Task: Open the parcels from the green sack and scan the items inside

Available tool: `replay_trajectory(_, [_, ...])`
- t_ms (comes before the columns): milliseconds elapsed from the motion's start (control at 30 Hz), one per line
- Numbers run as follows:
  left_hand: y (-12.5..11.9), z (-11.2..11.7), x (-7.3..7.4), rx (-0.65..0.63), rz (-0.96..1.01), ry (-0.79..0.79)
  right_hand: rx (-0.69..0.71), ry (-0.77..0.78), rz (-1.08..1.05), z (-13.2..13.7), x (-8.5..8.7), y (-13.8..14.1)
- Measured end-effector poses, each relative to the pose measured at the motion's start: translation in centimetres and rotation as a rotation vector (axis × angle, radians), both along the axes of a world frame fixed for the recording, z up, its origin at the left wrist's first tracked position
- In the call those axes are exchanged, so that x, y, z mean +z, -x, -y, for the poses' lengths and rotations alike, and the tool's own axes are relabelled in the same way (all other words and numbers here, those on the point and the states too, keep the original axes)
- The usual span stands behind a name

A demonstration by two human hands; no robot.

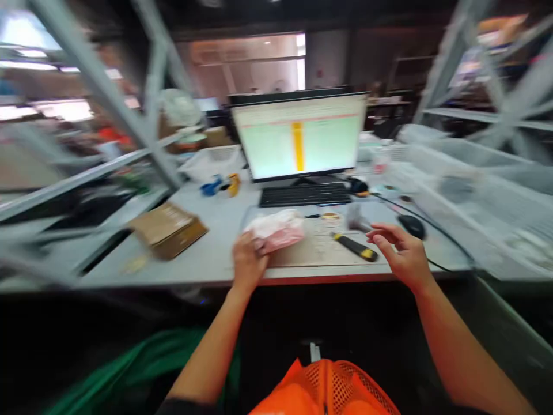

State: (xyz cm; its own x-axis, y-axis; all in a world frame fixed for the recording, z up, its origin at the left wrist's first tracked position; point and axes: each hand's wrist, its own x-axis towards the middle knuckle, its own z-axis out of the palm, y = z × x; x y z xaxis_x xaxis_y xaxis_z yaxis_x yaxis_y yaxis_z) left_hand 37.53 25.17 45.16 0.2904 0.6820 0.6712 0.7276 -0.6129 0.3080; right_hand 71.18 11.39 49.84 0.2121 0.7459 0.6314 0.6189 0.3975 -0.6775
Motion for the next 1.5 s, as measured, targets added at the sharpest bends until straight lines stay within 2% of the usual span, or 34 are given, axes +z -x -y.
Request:
replay_trajectory(33, [2.7, 0.9, -0.5, 0.095, -0.011, -0.003, 0.106, -0.022, 0.045, -2.3, 0.3, 2.4])
replay_trajectory(100, [5.6, 2.8, -1.2, 0.163, -0.069, -0.003, 0.313, -0.071, 0.161, -6.4, 0.6, 7.4])
replay_trajectory(167, [6.2, 4.1, -1.4, 0.122, -0.123, 0.010, 0.447, -0.078, 0.289, -9.4, 0.0, 11.9])
replay_trajectory(233, [6.1, 4.9, -1.0, 0.093, -0.111, 0.017, 0.494, -0.012, 0.400, -11.2, -1.4, 14.9])
replay_trajectory(333, [6.4, 5.3, -0.2, 0.101, -0.062, 0.015, 0.493, 0.092, 0.495, -11.9, -3.8, 16.4])
replay_trajectory(433, [7.1, 5.4, 0.3, 0.098, -0.059, 0.074, 0.487, 0.078, 0.442, -11.3, -5.1, 16.1])
replay_trajectory(533, [7.3, 5.6, 0.3, 0.178, -0.039, 0.152, 0.401, 0.094, 0.173, -11.0, -5.2, 15.3])
replay_trajectory(667, [7.3, 5.9, -0.3, 0.258, 0.006, 0.101, 0.183, 0.115, -0.566, -12.4, -5.3, 14.5])
replay_trajectory(733, [7.5, 5.8, -0.4, 0.230, 0.023, 0.030, 0.182, 0.110, -0.875, -13.3, -5.4, 14.3])
replay_trajectory(833, [7.6, 5.3, 0.2, 0.180, 0.049, -0.045, 0.228, 0.117, -1.032, -14.1, -5.0, 14.4])
replay_trajectory(933, [7.3, 4.0, 1.9, 0.155, 0.117, -0.063, 0.265, 0.083, -0.996, -14.7, -4.0, 14.4])
replay_trajectory(1000, [6.9, 2.6, 3.9, 0.151, 0.180, -0.081, 0.291, 0.064, -0.938, -15.6, -2.6, 14.4])
replay_trajectory(1067, [6.7, 1.0, 6.7, 0.154, 0.242, -0.146, 0.315, 0.029, -0.862, -16.9, -0.5, 14.1])
replay_trajectory(1133, [6.6, -0.1, 10.1, 0.152, 0.289, -0.243, 0.361, -0.056, -0.759, -18.4, 2.3, 13.6])
replay_trajectory(1233, [6.9, 0.3, 14.8, 0.149, 0.325, -0.387, 0.419, -0.249, -0.559, -19.2, 6.7, 12.7])
replay_trajectory(1300, [7.4, 2.1, 16.2, 0.145, 0.307, -0.450, 0.395, -0.354, -0.446, -18.3, 8.2, 12.2])
replay_trajectory(1333, [7.7, 3.3, 16.0, 0.140, 0.278, -0.460, 0.368, -0.384, -0.418, -17.4, 8.2, 12.1])
replay_trajectory(1367, [8.0, 4.6, 15.2, 0.135, 0.239, -0.449, 0.344, -0.389, -0.410, -16.4, 7.8, 12.2])
replay_trajectory(1433, [8.7, 7.0, 12.2, 0.144, 0.137, -0.360, 0.337, -0.312, -0.435, -14.3, 5.5, 12.5])
replay_trajectory(1500, [9.0, 9.1, 8.5, 0.234, 0.032, -0.228, 0.391, -0.143, -0.447, -12.6, 2.3, 13.4])
